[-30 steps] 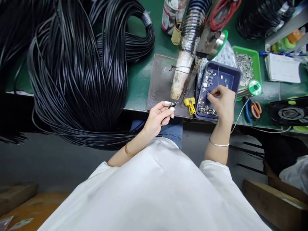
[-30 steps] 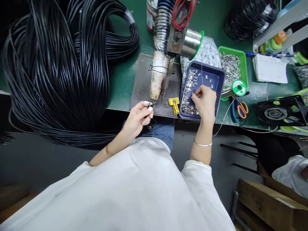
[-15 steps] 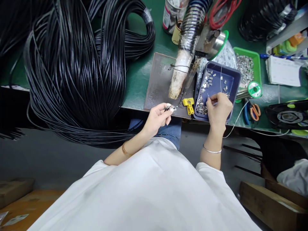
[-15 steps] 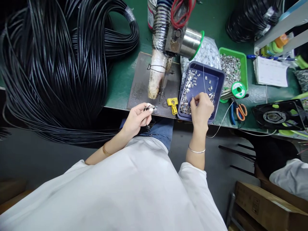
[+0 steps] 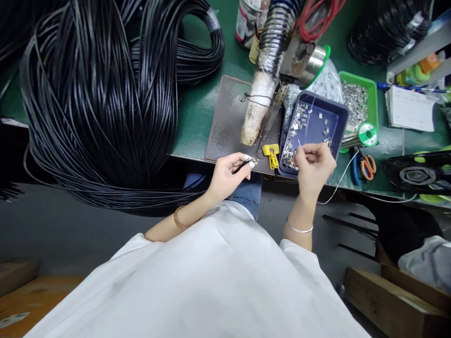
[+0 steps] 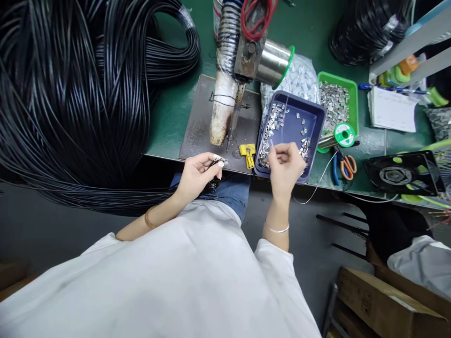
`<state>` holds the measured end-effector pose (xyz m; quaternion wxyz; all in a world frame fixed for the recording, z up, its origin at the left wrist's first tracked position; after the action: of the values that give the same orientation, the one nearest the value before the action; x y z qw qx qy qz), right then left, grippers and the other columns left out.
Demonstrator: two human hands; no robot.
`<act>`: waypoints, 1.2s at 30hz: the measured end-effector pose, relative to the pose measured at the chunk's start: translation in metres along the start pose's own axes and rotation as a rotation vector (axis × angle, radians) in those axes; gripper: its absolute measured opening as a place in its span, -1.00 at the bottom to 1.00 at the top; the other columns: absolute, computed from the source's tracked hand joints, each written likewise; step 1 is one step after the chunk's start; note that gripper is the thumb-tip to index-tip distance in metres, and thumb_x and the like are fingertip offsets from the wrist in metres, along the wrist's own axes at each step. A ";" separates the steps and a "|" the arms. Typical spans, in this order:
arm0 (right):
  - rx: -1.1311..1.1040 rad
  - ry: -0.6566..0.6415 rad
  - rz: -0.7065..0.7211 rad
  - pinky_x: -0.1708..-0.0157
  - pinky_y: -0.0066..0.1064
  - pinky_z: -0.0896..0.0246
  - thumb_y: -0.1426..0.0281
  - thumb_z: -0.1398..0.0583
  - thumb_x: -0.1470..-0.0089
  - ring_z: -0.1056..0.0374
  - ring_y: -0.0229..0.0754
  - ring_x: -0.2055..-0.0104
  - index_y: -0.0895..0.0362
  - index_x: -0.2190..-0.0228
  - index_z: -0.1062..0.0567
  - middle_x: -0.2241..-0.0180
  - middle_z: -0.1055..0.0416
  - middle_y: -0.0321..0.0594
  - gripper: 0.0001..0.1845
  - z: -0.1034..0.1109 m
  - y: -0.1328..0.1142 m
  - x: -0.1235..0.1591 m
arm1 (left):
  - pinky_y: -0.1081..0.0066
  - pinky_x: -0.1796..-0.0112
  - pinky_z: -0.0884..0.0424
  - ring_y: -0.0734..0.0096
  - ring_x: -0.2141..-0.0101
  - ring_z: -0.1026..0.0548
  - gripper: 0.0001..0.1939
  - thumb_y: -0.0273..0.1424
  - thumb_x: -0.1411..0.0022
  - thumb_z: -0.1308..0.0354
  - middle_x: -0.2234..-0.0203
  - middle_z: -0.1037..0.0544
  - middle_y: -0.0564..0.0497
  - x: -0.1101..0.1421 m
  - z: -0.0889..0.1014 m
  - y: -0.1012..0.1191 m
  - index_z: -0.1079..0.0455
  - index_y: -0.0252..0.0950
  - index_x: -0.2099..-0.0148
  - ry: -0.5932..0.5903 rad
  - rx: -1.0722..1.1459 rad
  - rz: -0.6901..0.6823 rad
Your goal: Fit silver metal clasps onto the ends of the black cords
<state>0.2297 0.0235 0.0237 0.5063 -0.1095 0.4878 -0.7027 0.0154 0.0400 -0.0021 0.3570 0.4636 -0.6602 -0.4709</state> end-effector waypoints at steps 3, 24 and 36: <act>-0.305 -0.048 -0.016 0.35 -0.40 -0.43 0.37 -0.28 -0.07 -0.49 -0.26 0.34 0.11 0.44 -0.45 0.36 -0.47 -0.29 -0.89 -0.016 -0.026 0.034 | 0.58 0.46 -0.32 0.63 0.58 -0.38 -0.78 -0.33 -0.16 -0.30 0.65 -0.43 0.11 -0.002 0.000 -0.003 -0.39 -0.35 0.40 -0.006 0.071 0.056; -0.350 -0.252 0.079 0.19 -0.42 -0.50 0.48 -0.25 -0.09 -0.50 -0.28 0.14 0.10 0.37 -0.54 0.19 -0.50 -0.25 -0.94 -0.041 -0.036 0.057 | 0.50 0.34 -0.31 0.53 0.44 -0.44 -0.86 -0.41 -0.27 -0.17 0.46 -0.55 0.01 0.002 0.001 0.006 -0.48 -0.36 0.32 -0.051 -0.511 -0.271; -0.206 0.028 0.288 0.14 -0.25 -0.50 0.50 -0.17 -0.17 -0.51 -0.21 0.13 0.05 0.24 -0.51 0.21 -0.53 -0.25 -0.84 -0.030 -0.041 0.058 | 0.55 0.43 -0.33 0.59 0.57 -0.40 -0.84 -0.36 -0.23 -0.20 0.61 -0.47 0.10 -0.001 0.000 -0.004 -0.41 -0.36 0.21 -0.048 -0.107 0.042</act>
<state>0.1587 -0.0060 0.0215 0.5808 -0.0799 0.5750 -0.5707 0.0166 0.0408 -0.0061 0.3753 0.4185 -0.6519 -0.5089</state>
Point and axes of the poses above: each hand's wrist, its own x-axis away from the middle knuckle, its own z-axis out of the back of the hand, y = z × x, the point moved 4 cm from there along -x, towards the middle knuckle
